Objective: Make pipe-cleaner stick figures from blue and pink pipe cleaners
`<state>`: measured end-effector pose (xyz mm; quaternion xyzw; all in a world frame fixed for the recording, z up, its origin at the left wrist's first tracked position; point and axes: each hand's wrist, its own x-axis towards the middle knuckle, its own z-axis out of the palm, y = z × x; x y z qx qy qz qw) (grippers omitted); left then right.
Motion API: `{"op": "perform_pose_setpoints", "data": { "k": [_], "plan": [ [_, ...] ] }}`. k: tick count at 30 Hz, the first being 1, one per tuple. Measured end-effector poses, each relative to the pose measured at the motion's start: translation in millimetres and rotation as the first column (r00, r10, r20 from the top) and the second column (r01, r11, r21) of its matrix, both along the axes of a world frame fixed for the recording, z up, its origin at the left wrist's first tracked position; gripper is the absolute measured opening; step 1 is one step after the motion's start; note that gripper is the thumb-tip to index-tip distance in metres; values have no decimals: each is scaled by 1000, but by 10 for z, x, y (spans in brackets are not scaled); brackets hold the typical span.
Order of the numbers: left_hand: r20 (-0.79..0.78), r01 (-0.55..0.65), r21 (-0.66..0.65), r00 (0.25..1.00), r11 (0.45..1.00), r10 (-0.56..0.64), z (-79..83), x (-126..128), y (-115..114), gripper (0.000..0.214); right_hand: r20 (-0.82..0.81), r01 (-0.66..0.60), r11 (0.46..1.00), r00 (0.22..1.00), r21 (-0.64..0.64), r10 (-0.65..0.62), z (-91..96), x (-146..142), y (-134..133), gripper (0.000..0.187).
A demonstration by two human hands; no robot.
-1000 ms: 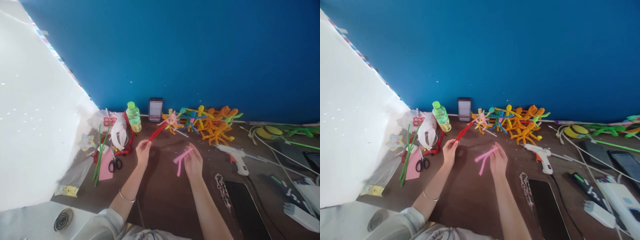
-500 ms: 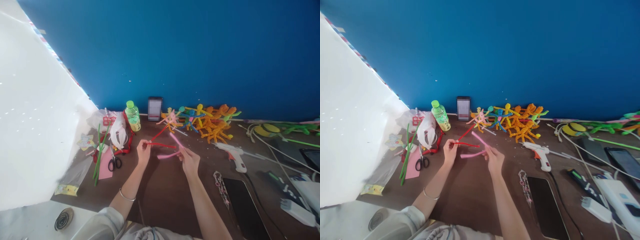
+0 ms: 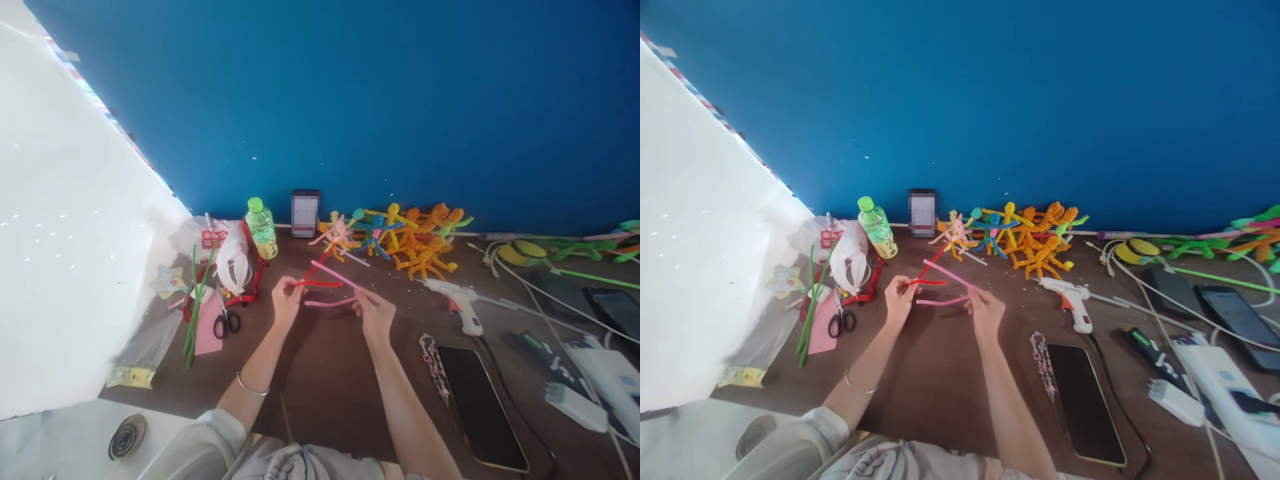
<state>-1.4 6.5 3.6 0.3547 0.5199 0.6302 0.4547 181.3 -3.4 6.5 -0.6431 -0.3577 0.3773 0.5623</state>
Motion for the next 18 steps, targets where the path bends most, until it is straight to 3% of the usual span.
{"op": "perform_pose_setpoints", "data": {
  "k": [9, 13, 18],
  "plan": [
    [-220, 210, -13, 953, 978, -208, -41, 37, -65, 12, 207, -87, 996, 975, 33, 78, 13, -70, -44, 23],
    [-355, 421, -2, 848, 907, -394, -23, 57, -84, 17, 306, -152, 987, 943, 40, 133, 0, -104, -61, 17],
    [-424, 579, 2, 739, 815, -524, -1, 70, -81, 24, 273, -279, 960, 925, 21, 263, -10, -150, -70, 14]
  ]
}}
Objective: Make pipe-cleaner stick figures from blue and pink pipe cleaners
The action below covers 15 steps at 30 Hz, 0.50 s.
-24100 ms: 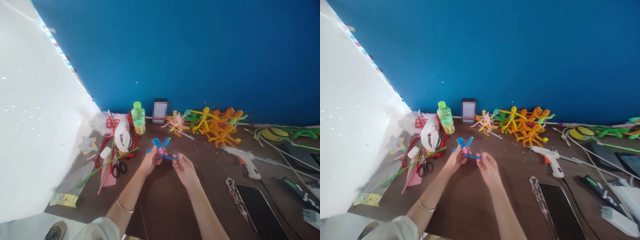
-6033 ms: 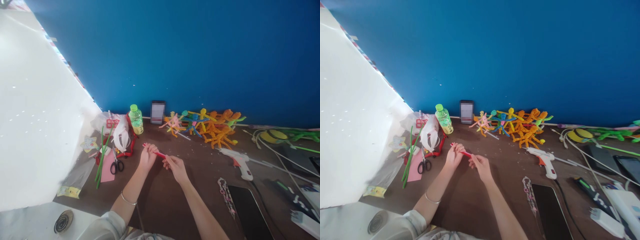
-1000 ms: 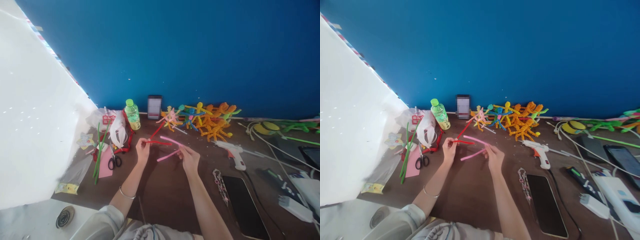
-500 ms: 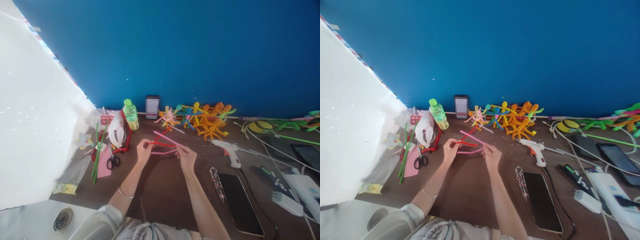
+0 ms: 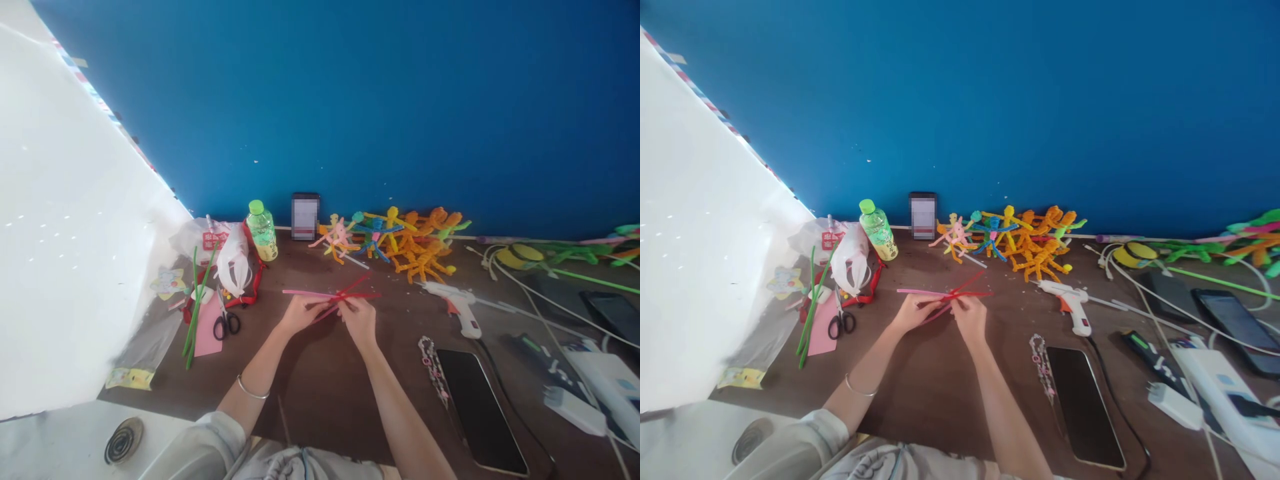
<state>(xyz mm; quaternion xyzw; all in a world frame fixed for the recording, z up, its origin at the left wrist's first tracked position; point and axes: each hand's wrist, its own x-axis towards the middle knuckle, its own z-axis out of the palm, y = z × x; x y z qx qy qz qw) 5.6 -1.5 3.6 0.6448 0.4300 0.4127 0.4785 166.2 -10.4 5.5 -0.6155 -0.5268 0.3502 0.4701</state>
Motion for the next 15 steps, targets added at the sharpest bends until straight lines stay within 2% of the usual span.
{"op": "perform_pose_setpoints", "data": {
  "k": [4, 7, 9, 11, 13, 15],
  "plan": [
    [3, 13, -10, 1000, 1000, -13, -7, -2, 4, 24, -101, -138, 990, 986, -30, 134, 8, -27, 7, 19],
    [-18, -22, -20, 1000, 1000, 21, -20, -5, 7, 23, -193, -218, 975, 959, -40, 206, 40, -28, 18, 31],
    [-27, -32, -4, 999, 999, 32, -27, -8, 11, 23, -320, -276, 960, 915, -47, 247, 69, -19, 24, 41],
    [-30, -17, 25, 999, 1000, 18, -22, -9, 15, 23, -502, -321, 945, 829, -63, 248, 91, -10, 29, 45],
    [-56, 11, 72, 998, 997, -7, 1, -7, 7, 23, -630, -325, 942, 750, -84, 202, 95, -7, 32, 37],
    [-130, 0, 162, 991, 987, 21, 43, -4, -15, 24, -655, -292, 951, 739, -105, 155, 83, -11, 35, 30]
  ]
}}
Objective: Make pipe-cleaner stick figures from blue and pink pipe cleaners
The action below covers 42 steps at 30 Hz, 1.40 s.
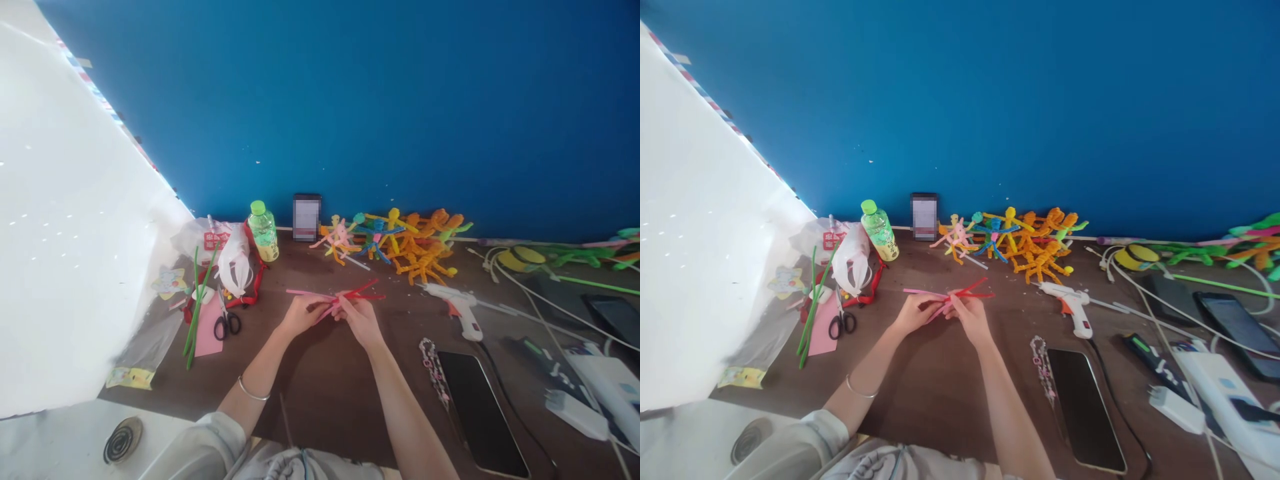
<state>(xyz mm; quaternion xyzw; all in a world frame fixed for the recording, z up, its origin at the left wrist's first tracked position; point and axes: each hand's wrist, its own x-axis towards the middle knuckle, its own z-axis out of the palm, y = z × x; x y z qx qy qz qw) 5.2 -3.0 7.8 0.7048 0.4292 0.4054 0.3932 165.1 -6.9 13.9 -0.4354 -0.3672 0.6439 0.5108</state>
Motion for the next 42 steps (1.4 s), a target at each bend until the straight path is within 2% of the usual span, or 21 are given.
{"op": "perform_pose_setpoints", "data": {
  "k": [2, 4, 6, 9, 11, 13, 17, 21, 25, 30, 37, 42],
  "plan": [
    [-111, -91, 155, 988, 984, 109, 49, 1, -33, 26, 12, 24, 1000, 1000, -4, -24, -16, -7, 2, 27],
    [-226, -142, 313, 949, 939, 219, 85, -1, -62, 36, 19, 33, 999, 999, -8, -32, -25, -12, 1, 26],
    [-337, -59, 390, 920, 919, 202, 90, -2, -75, 52, 28, 33, 999, 999, -9, -33, -26, -13, -1, 25],
    [-437, 134, 326, 899, 936, 24, 40, -5, -62, 58, 47, 33, 999, 998, -1, -33, -29, 0, 1, 24],
    [-470, 166, 254, 882, 953, -28, -8, -11, -47, 47, 63, 56, 998, 996, 12, -57, -41, 18, 8, 23],
    [-525, 130, 232, 851, 964, 12, -44, -22, -34, 39, 77, 97, 995, 992, 26, -98, -57, 43, 21, 23],
    [-591, 51, 328, 790, 943, 163, -47, -60, -12, 37, 70, 199, 980, 977, 28, -200, -69, 95, 53, 28],
    [-560, 3, 423, 787, 906, 258, 10, -101, 10, 41, 29, 291, 957, 956, 16, -291, -43, 144, 82, 29],
    [-525, -50, 435, 798, 899, 298, 52, -114, 15, 36, 4, 330, 944, 944, 16, -331, -37, 160, 92, 26],
    [-442, -111, 408, 845, 906, 302, 63, -109, 8, 30, -7, 374, 927, 928, 28, -373, -55, 132, 86, 24],
    [-531, 38, 378, 827, 925, 183, 94, 20, -42, 45, 17, 313, 948, 949, 49, -314, -10, 57, 42, 28],
    [-479, 50, 266, 873, 963, 87, 101, 66, -56, 38, 45, 287, 956, 956, 66, -290, 21, 51, 16, 27]
  ]
}}
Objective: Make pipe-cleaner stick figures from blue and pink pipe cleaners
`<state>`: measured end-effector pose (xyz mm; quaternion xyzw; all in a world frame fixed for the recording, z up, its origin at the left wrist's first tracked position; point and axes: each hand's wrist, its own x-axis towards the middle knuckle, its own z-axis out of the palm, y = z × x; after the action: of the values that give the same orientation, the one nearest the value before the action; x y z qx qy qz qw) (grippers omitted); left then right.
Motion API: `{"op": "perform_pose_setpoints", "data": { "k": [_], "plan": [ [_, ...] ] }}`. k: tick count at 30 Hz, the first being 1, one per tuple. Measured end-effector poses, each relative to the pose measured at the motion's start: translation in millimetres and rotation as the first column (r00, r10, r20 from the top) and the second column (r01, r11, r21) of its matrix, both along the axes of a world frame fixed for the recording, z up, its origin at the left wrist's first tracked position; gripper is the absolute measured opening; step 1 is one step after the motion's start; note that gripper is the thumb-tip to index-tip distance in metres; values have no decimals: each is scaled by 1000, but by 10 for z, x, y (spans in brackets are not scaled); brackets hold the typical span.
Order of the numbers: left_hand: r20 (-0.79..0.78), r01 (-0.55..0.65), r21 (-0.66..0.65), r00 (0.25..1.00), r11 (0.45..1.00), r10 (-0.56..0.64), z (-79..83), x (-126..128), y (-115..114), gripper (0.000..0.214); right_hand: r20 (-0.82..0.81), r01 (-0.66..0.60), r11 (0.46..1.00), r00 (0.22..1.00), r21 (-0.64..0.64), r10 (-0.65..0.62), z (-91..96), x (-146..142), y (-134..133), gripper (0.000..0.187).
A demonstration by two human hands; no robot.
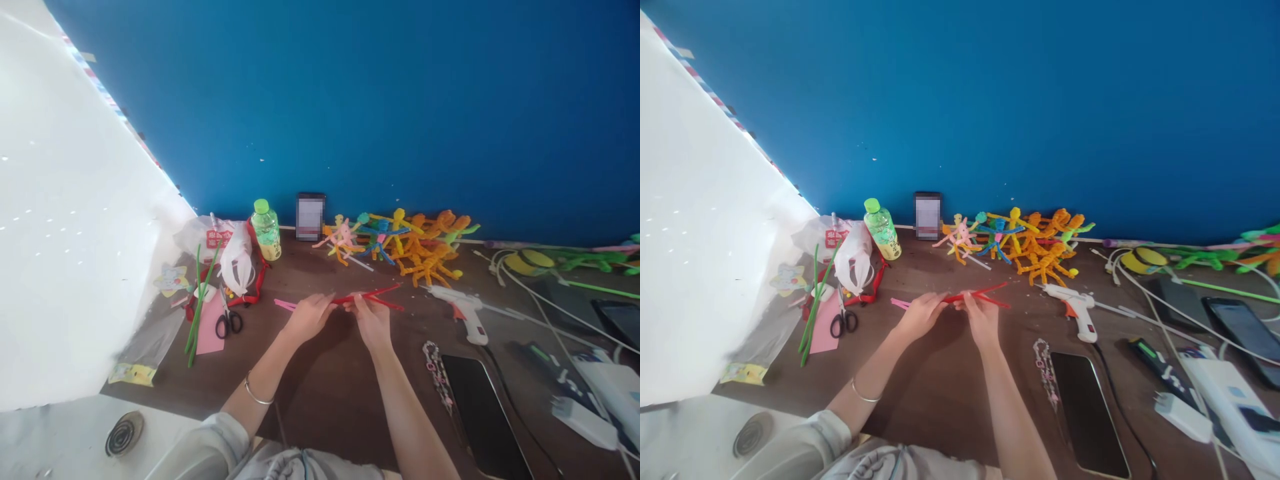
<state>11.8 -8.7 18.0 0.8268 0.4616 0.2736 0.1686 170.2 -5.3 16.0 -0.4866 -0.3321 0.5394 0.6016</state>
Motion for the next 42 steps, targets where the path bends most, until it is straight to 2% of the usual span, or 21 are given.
{"op": "perform_pose_setpoints", "data": {
  "k": [8, 10, 11, 12, 14, 16, 17, 19, 21, 23, 28, 32, 37, 39, 42],
  "plan": [
    [189, 22, -144, 982, 989, 6, 168, -96, 46, 31, 63, 16, 1000, 998, -15, -15, -8, 33, 12, 31],
    [212, -12, -170, 976, 985, 48, 224, -134, 65, 34, 181, -35, 999, 983, -37, 41, 28, 37, -33, 39],
    [212, -31, -180, 975, 983, 70, 250, -157, 75, 36, 295, -61, 998, 953, -26, 66, 60, 33, -62, 44],
    [202, -34, -192, 977, 981, 73, 276, -181, 83, 36, 440, -76, 997, 896, 19, 60, 99, 26, -91, 46],
    [171, -11, -214, 984, 977, 48, 326, -223, 91, 34, 705, -139, 968, 707, 211, -52, 189, -7, -135, 40],
    [143, 49, -244, 990, 968, -14, 379, -251, 90, 31, 836, -288, 885, 519, 367, -178, 268, -54, -149, 22],
    [136, 81, -261, 990, 962, -46, 408, -261, 87, 31, 872, -378, 841, 447, 387, -200, 295, -78, -146, 17],
    [140, 130, -297, 986, 946, -92, 466, -276, 83, 31, 918, -522, 782, 365, 339, -155, 315, -115, -128, 22],
    [160, 151, -345, 982, 926, -100, 514, -293, 85, 33, 931, -575, 772, 359, 272, -61, 299, -129, -111, 26],
    [182, 159, -392, 979, 906, -94, 539, -317, 94, 34, 923, -571, 787, 385, 235, 4, 270, -122, -100, 27],
    [221, 189, -406, 970, 894, -104, 517, -376, 105, 23, 922, -567, 796, 386, 210, 32, 266, -81, -92, 24],
    [222, 203, -388, 967, 899, -122, 494, -407, 96, 19, 945, -599, 776, 326, 199, 10, 309, -57, -89, 23],
    [241, 158, -425, 969, 891, -57, 451, -459, 102, 15, 976, -644, 748, 218, 160, -21, 354, -52, -91, 23],
    [280, 164, -474, 959, 865, -28, 431, -474, 107, 17, 979, -665, 734, 202, 140, -4, 373, -69, -98, 23],
    [418, 250, -578, 908, 777, 19, 410, -478, 122, 23, 971, -669, 729, 237, 144, 26, 395, -109, -109, 23]
  ]
}}
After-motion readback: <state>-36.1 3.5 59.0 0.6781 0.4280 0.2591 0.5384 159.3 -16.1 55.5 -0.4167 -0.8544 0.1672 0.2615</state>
